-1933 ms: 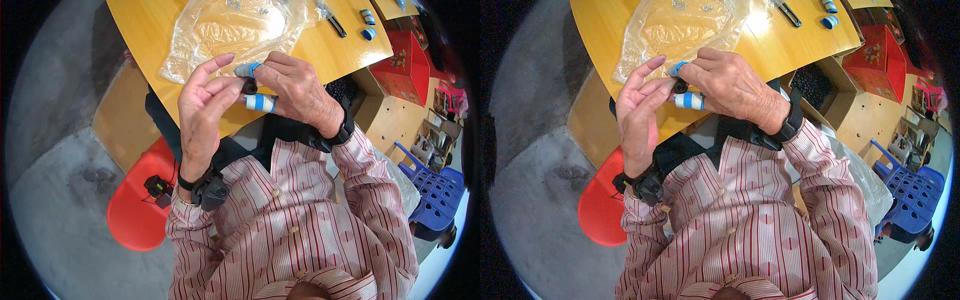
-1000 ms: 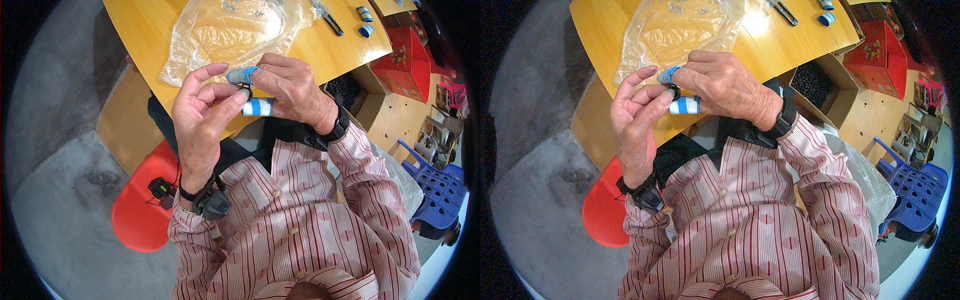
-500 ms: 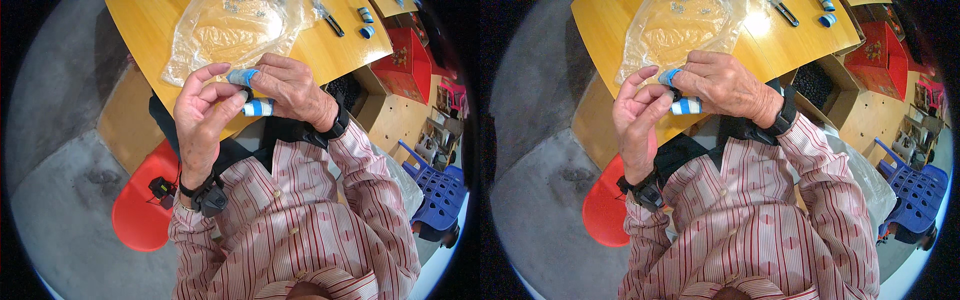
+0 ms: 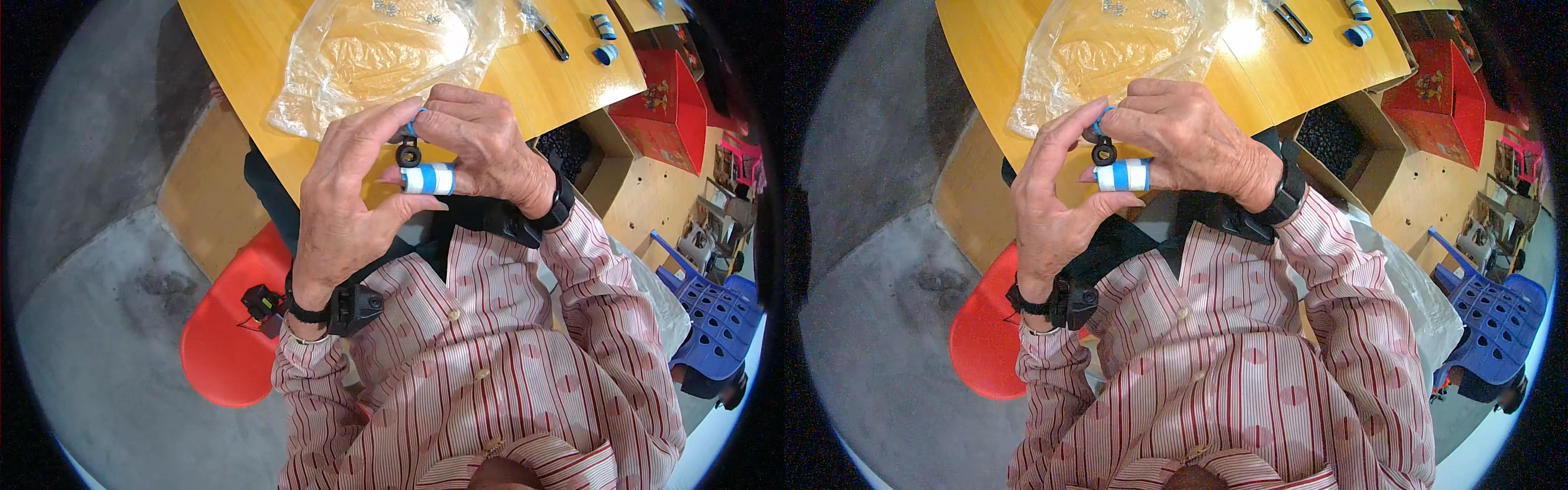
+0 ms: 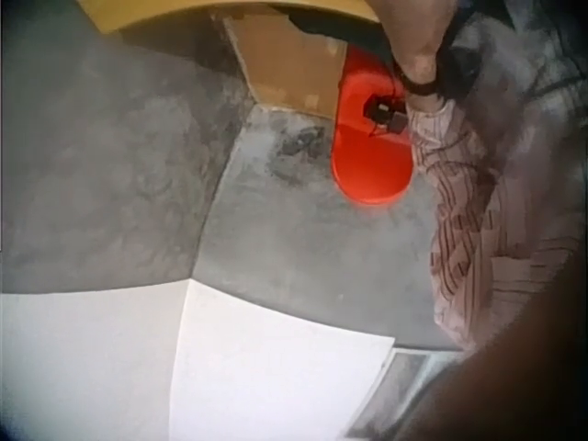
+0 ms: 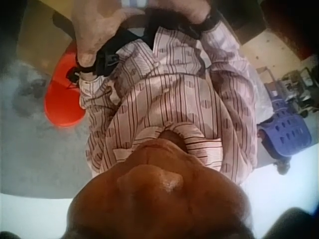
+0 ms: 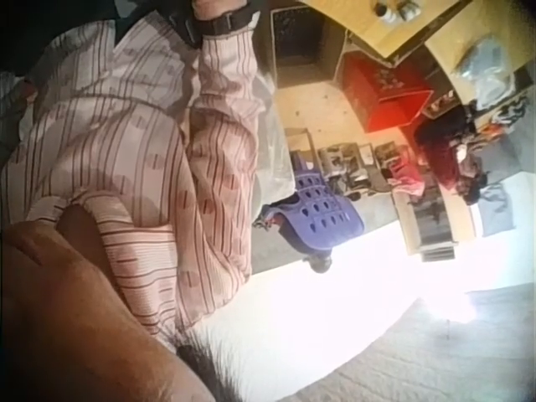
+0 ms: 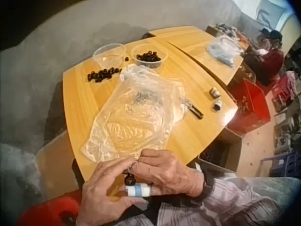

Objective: The person trims small black plastic pieces using shears and inserts small metal components into the black plastic pieces by hand.

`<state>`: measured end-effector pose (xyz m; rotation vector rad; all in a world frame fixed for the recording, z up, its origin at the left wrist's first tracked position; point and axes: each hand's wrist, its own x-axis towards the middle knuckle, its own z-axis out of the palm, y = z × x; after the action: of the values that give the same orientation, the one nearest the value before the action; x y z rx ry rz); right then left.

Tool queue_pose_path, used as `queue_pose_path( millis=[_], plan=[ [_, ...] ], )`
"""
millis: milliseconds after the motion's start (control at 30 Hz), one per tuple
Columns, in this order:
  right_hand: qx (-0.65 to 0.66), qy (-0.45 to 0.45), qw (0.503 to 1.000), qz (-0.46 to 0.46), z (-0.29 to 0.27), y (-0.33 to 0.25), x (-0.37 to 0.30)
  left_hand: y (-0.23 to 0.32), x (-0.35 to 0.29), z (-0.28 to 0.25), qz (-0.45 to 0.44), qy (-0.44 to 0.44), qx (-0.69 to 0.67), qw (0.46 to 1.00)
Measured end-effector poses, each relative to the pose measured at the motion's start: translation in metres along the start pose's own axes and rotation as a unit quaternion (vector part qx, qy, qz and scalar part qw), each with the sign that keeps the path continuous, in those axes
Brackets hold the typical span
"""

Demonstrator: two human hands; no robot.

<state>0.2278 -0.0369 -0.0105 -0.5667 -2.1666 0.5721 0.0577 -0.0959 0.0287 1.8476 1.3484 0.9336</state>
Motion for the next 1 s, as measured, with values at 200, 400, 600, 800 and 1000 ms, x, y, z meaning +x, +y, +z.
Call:
queue_pose_path(
  millis=[200, 400, 600, 800, 1000],
  plan=[
    [0.037, 0.013, 0.999, 0.026, 0.003, -0.001, -0.002, -0.006, -0.001, 0.0, 0.041, 0.019, -0.02, 0.999],
    [0.048, 0.01, 0.999, 0.019, 0.004, -0.003, -0.001, -0.007, -0.001, -0.004, 0.058, 0.012, 0.002, 0.998],
    [0.012, 0.004, 1.0, 0.015, 0.008, -0.003, -0.008, -0.004, 0.001, -0.006, 0.047, -0.024, 0.006, 0.999],
    [0.015, 0.001, 1.0, 0.011, 0.008, -0.005, -0.006, -0.006, -0.001, -0.005, 0.054, -0.017, 0.005, 0.998],
    [0.003, 0.011, 1.0, 0.005, 0.008, -0.007, -0.008, -0.016, -0.002, -0.005, 0.112, -0.022, 0.039, 0.993]
  ],
)
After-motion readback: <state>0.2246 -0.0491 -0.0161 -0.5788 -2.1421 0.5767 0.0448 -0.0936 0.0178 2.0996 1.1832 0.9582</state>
